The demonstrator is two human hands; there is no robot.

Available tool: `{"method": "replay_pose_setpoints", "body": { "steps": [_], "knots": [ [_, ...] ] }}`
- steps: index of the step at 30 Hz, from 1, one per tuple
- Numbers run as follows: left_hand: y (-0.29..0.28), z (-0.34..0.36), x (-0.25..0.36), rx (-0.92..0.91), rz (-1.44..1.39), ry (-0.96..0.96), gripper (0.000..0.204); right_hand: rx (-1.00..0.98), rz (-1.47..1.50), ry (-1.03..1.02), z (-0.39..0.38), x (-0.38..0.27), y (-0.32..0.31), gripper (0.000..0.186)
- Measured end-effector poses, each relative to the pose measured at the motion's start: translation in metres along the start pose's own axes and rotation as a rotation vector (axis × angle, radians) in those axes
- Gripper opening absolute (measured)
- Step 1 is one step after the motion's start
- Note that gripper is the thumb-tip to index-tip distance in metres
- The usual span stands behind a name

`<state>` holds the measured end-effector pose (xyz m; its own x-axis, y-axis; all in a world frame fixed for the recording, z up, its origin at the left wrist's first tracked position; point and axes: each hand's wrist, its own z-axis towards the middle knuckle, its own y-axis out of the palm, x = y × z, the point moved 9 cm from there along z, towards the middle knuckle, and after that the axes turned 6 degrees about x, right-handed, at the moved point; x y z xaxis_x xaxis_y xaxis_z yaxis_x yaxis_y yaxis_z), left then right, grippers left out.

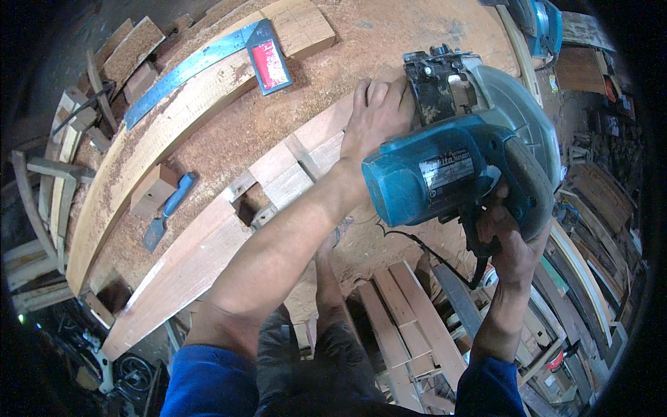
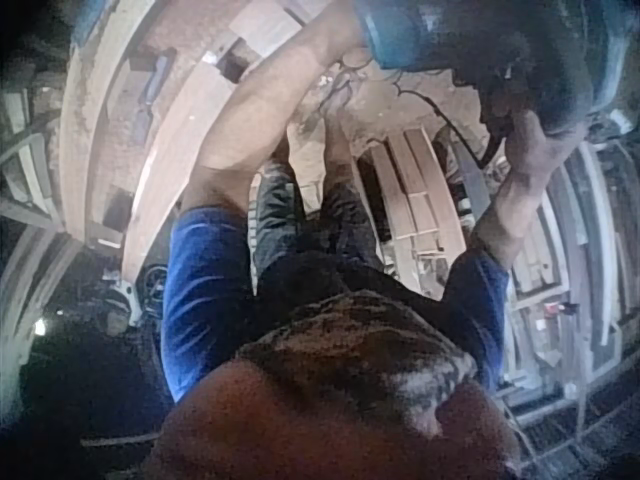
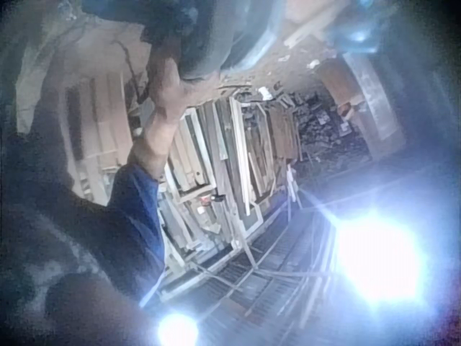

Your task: The person measures and marks a wooden plank with a square and pencil, then uses a circular saw to cut the wood. They subsequently use a chisel and hammer to clean up the cut edges and fit a smaller wooden block into a notch.

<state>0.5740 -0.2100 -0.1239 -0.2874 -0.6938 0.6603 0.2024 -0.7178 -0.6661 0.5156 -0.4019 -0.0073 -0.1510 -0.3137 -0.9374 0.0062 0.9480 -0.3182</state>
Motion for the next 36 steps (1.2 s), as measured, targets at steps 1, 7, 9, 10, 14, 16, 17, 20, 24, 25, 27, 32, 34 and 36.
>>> {"method": "replay_pose_setpoints", "body": {
  "steps": [1, 7, 9, 10, 14, 16, 17, 20, 24, 25, 27, 32, 34, 36],
  "knots": [
    [0.002, 0.0, -0.001, -0.014, 0.011, -0.004, 0.057, 0.004, 0.013, 0.008, 0.001, -0.002, 0.002, 0.059],
    [0.004, 0.001, -0.002, -0.049, 0.009, -0.012, 0.059, 0.036, -0.012, 0.037, 0.005, -0.002, 0.002, 0.058],
    [0.004, 0.0, -0.002, -0.059, 0.005, -0.013, 0.059, -0.005, 0.009, 0.036, 0.007, -0.001, 0.002, 0.057],
    [0.004, 0.0, -0.001, -0.058, 0.007, -0.012, 0.059, -0.006, 0.007, 0.033, 0.008, -0.001, 0.003, 0.056],
    [0.003, 0.001, 0.0, -0.065, 0.014, -0.016, 0.06, 0.007, 0.003, -0.009, 0.01, -0.01, 0.009, 0.053],
    [0.004, 0.0, 0.0, -0.072, 0.021, -0.015, 0.06, 0.0, -0.002, -0.005, 0.011, -0.011, 0.011, 0.053],
    [0.005, 0.0, -0.001, -0.075, 0.029, -0.012, 0.061, -0.014, -0.005, 0.017, 0.011, -0.009, 0.01, 0.052],
    [0.008, -0.001, 0.001, -0.106, 0.051, 0.012, 0.059, -0.043, -0.01, 0.023, 0.013, -0.006, 0.007, 0.053],
    [0.007, 0.0, 0.003, -0.112, 0.067, 0.024, 0.055, -0.001, -0.054, -0.092, 0.016, -0.011, 0.011, 0.044],
    [0.007, -0.001, 0.002, -0.117, 0.082, 0.025, 0.054, 0.01, -0.059, -0.083, 0.016, -0.012, 0.013, 0.044],
    [0.01, -0.002, 0.001, -0.127, 0.11, 0.029, 0.052, 0.033, -0.072, -0.063, 0.016, -0.015, 0.015, 0.044],
    [0.011, -0.003, 0.001, -0.091, 0.101, 0.05, 0.054, 0.009, -0.035, -0.032, 0.019, -0.015, 0.014, 0.046],
    [0.011, -0.004, 0.0, -0.069, 0.107, 0.063, 0.055, -0.005, -0.03, -0.025, 0.022, -0.017, 0.018, 0.045],
    [0.011, -0.003, -0.001, -0.058, 0.117, 0.066, 0.055, -0.041, -0.027, -0.022, 0.024, -0.017, 0.021, 0.044]
  ]
}}
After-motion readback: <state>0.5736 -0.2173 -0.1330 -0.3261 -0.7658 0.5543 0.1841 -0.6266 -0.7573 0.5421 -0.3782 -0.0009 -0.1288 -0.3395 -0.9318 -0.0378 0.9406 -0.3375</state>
